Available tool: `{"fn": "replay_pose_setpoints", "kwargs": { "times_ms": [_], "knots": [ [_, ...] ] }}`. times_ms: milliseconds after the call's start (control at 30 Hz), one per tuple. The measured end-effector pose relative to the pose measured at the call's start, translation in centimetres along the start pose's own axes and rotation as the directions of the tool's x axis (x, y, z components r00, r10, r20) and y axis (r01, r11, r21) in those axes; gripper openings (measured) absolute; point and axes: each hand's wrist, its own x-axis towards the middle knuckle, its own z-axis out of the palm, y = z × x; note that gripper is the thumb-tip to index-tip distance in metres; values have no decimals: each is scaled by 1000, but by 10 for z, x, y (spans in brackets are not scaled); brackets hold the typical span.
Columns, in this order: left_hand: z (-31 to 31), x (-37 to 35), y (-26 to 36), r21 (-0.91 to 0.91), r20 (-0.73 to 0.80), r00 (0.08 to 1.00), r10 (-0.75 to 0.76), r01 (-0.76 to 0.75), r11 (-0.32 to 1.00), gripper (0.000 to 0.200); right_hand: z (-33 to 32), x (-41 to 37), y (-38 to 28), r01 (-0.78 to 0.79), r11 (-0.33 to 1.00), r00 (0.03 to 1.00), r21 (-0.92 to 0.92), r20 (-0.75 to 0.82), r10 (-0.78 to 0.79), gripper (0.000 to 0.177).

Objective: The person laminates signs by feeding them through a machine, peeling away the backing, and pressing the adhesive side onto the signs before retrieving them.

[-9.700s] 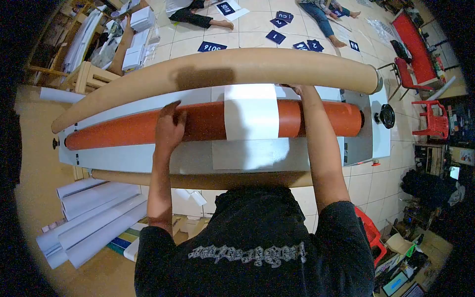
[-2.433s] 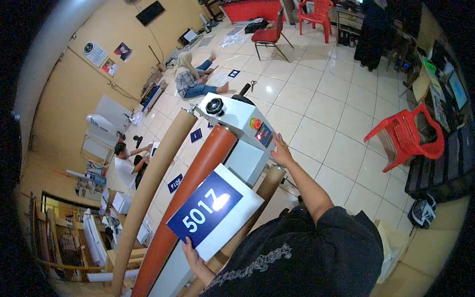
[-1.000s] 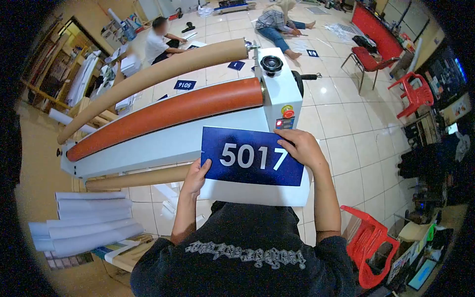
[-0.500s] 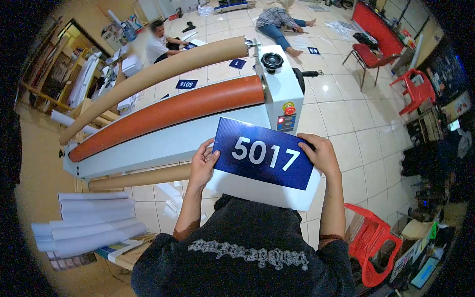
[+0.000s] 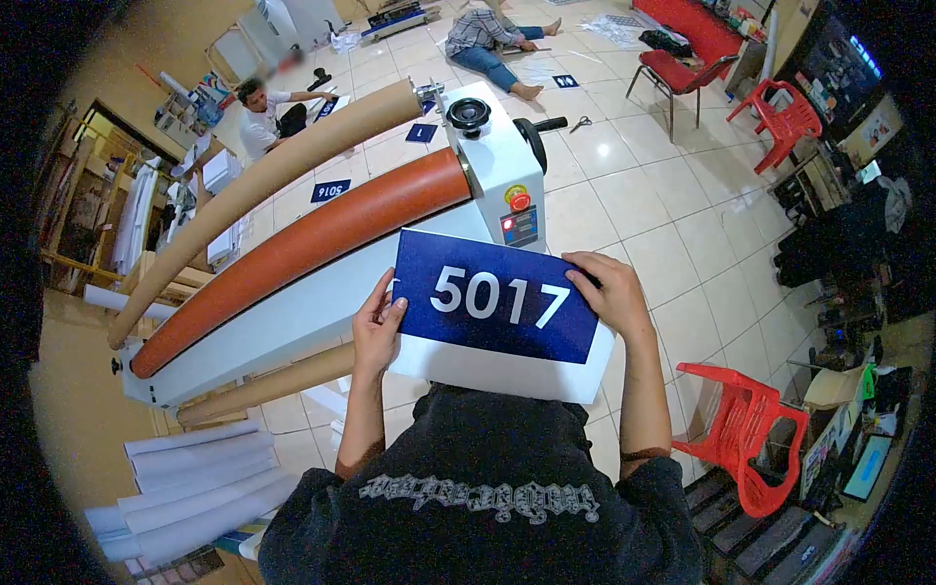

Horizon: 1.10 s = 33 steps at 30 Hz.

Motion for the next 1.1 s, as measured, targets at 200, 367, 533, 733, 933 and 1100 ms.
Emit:
{"fn": "replay_pose_setpoints", "kwargs": {
  "times_ms": [200,367,533,733,933,1100],
  "knots": [
    [-4,-10,5,-67,-40,999,29,-32,997,54,-9,2,-12,30,999,999,25,-21,-29,22],
    [-16,-21,-8,-198,-84,992,89,-104,975,54,-26,0,-2,-93,986,995,135,-11,96,25],
    [-37,-30,-24,-206,-148,984,99,-128,970,51,-27,5,-3,-183,969,976,165,152,159,23],
    [-51,-38,-9,52,-152,988,-39,48,997,51,20,32,29,-293,926,911,238,364,195,18],
    [-75,-36,-24,82,-344,926,-155,193,978,23,78,56,43,-303,903,887,305,436,151,17],
    [-94,-38,-30,167,-477,855,-202,314,935,26,102,58,26,-362,869,855,336,491,167,17]
  ]
}}
